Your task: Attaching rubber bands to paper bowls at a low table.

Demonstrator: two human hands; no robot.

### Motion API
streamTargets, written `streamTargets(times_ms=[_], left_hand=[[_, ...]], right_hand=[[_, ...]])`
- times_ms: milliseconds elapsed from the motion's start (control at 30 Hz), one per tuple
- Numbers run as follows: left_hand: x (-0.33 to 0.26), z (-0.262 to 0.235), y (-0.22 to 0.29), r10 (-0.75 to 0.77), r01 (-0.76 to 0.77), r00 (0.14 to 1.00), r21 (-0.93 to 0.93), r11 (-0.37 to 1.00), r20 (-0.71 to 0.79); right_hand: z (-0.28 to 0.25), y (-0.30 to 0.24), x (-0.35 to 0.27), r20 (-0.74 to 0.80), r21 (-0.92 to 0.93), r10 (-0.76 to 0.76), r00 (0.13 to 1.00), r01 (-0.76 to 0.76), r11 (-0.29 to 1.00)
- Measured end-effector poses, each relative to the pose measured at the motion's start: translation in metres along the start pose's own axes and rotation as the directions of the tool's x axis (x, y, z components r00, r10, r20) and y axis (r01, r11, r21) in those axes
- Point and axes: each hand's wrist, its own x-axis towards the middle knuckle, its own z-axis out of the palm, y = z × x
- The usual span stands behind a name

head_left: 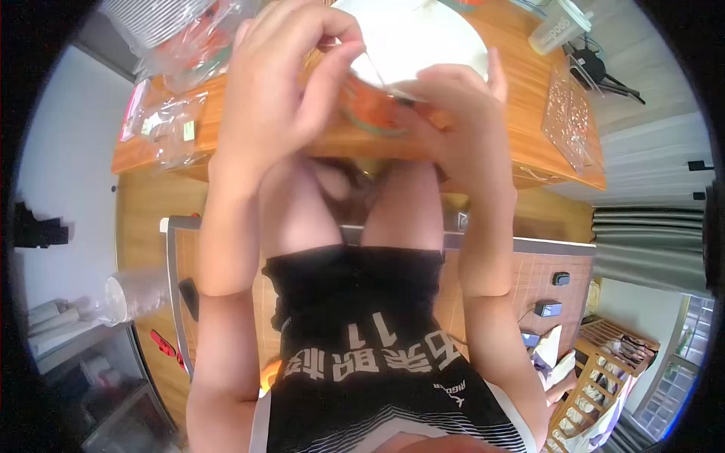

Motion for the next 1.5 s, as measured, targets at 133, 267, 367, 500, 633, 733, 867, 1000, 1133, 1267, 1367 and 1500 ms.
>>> streamTargets(times_ms=[133,267,367,500,633,733,867,1000,1133,1267,1367,1500], left_hand=[[0.025,0.018,-0.053,0.38,-0.434,0.777,0.01,0.901,-0.501],[0.033,0.008,-0.064,0.658,-0.573,0.645,0.323,0.753,-0.389],[0.028,0.024,-0.071,0.635,-0.617,0.643,0.201,0.761,-0.429],[0.009,0.068,-0.083,0.532,-0.64,0.682,-0.056,0.767,-0.502],[-0.017,0.111,-0.076,0.234,-0.517,0.732,-0.298,0.802,-0.64],[-0.066,0.145,-0.103,0.241,-0.464,0.723,-0.196,0.864,-0.648],[-0.138,0.201,-0.149,0.167,-0.289,0.853,-0.18,0.94,-0.495],[-0.191,0.229,-0.183,0.031,-0.088,0.944,-0.16,0.983,-0.328],[-0.205,0.241,-0.196,-0.008,-0.02,0.957,-0.095,0.995,-0.289],[-0.181,0.247,-0.193,0.039,-0.057,0.964,-0.061,0.997,-0.263],[-0.17,0.245,-0.183,0.017,-0.041,0.964,-0.086,0.995,-0.264],[-0.173,0.246,-0.184,0.013,-0.032,0.972,-0.076,0.997,-0.235]], right_hand=[[-0.009,0.013,-0.005,0.049,-0.014,0.029,0.998,-0.028,1.0],[-0.053,0.02,-0.01,0.267,0.022,-0.087,0.96,0.084,0.996],[-0.082,0.019,-0.011,0.211,0.174,-0.191,0.959,0.156,0.972],[-0.098,0.016,0.006,0.195,0.215,-0.26,0.946,0.218,0.952],[-0.135,0.035,0.042,0.115,0.06,-0.265,0.957,0.26,0.964],[-0.154,0.052,0.099,-0.062,-0.191,-0.286,0.956,0.27,0.944],[-0.156,0.09,0.205,-0.375,-0.245,-0.301,0.877,0.22,0.944],[-0.15,0.132,0.286,-0.483,-0.422,-0.436,0.759,0.234,0.876],[-0.132,0.189,0.322,-0.472,-0.609,-0.497,0.728,0.138,0.781],[-0.105,0.228,0.328,-0.475,-0.418,-0.281,0.834,0.067,0.906],[-0.098,0.254,0.323,-0.415,-0.511,-0.341,0.844,0.093,0.854],[-0.095,0.252,0.317,-0.321,-0.592,-0.265,0.909,0.026,0.806]])
